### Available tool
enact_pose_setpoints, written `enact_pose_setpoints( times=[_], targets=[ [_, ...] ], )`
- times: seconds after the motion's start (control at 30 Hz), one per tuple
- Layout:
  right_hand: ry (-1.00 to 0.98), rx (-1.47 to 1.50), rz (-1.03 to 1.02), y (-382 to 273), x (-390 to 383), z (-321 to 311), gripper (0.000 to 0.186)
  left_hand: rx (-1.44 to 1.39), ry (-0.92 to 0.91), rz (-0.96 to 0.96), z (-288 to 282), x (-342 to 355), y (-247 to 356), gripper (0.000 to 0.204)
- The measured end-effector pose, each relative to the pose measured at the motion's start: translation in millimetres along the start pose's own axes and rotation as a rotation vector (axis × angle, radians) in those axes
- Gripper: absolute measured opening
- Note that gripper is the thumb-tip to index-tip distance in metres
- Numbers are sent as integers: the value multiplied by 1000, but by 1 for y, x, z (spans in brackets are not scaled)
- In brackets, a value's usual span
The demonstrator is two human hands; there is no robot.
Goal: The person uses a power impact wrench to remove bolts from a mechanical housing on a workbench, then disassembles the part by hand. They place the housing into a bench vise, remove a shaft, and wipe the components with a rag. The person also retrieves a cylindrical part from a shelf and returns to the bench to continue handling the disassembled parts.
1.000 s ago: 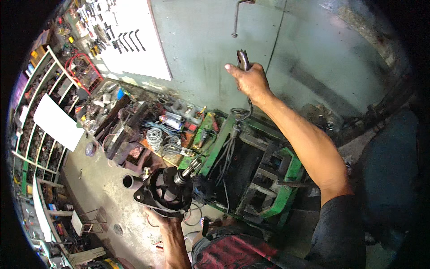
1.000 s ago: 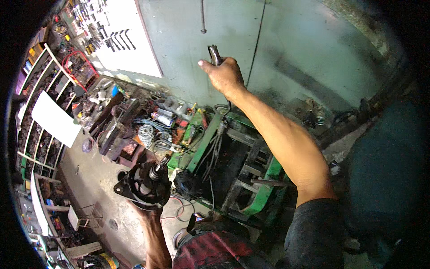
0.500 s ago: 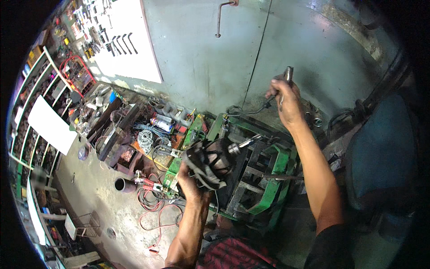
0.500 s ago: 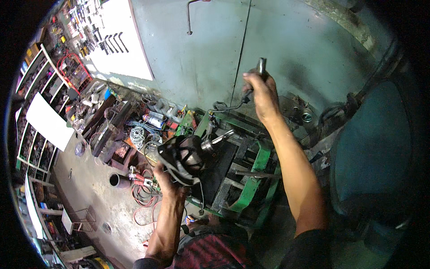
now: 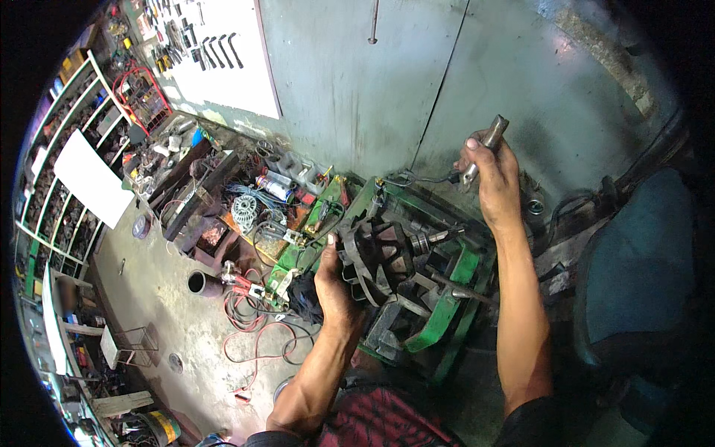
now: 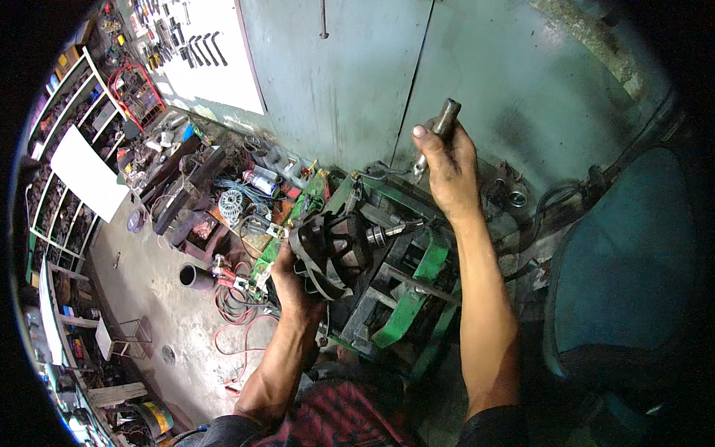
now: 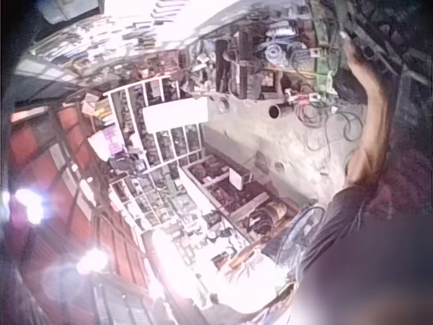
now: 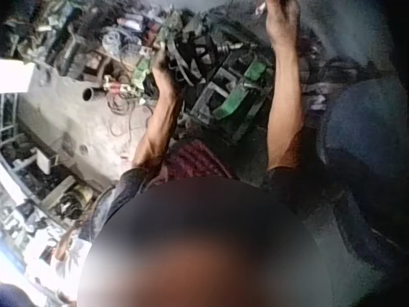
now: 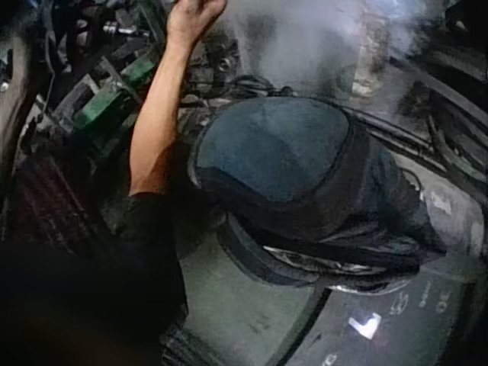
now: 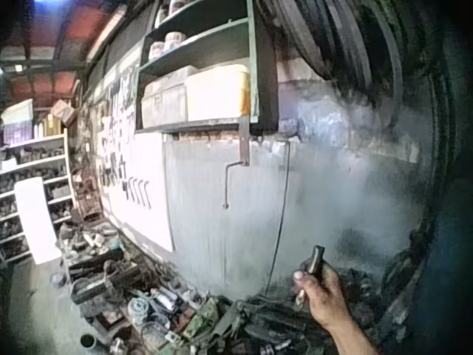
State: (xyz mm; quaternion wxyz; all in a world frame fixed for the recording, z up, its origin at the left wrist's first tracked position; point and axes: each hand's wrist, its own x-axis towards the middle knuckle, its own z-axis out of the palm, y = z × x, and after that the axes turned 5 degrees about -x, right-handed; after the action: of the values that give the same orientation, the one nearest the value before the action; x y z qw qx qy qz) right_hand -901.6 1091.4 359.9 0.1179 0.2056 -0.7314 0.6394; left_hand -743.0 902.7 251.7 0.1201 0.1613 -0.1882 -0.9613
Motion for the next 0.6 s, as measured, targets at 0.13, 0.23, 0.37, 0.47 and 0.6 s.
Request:
enact_pose_setpoints(
  times=[0.13,0.23,0.37,0.47,0.6],
  targets=[
    [-68,-48,6,-5,-11,7,32,19,-23,-6,-6,5,-3,49],
    [-96,-115,44,-9,-9,9,37,39,-25,-8,-6,10,-8,50],
    [-219,-154,26,-19,-7,5,40,92,-4,15,-2,8,-12,50],
    [-296,-198,104,-27,-14,-1,45,100,5,6,4,1,-11,47],
    [-392,-300,118,-31,-20,1,54,85,10,39,12,-7,-10,44]
  ],
)
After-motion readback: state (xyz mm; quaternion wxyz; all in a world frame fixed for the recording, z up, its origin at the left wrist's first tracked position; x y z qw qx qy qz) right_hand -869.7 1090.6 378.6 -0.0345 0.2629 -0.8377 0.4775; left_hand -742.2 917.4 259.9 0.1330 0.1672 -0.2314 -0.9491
